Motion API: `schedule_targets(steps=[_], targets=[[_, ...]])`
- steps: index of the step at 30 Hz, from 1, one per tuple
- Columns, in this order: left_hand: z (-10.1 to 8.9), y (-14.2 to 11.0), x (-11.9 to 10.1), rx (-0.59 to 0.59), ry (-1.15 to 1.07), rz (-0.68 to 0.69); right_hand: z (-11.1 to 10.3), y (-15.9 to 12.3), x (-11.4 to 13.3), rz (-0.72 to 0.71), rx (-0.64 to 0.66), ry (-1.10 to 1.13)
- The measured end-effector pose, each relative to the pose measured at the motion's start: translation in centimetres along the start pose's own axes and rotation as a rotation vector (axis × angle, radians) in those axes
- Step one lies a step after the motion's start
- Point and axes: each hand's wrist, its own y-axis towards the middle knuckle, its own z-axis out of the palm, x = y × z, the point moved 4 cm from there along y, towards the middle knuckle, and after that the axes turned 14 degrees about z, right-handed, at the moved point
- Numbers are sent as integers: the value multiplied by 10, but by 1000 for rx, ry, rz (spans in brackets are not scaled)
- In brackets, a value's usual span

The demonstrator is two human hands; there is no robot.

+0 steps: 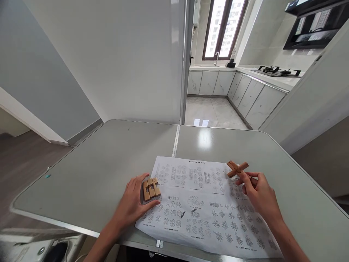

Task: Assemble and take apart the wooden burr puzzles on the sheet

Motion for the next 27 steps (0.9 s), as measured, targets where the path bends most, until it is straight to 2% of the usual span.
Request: schedule_targets(steps=[4,17,23,27], targets=[[6,2,5,7,-30,-8,2,3,-11,7,54,-220],[3,8,3,-24,-140,-40,-2,-2,0,-68,19,-246],[1,8,-1,-38,-147,-14,-20,-12,13,-107,-79,-330],[6,18,-20,-19,-171,52,-17,-37,36,-273,-164,-354]])
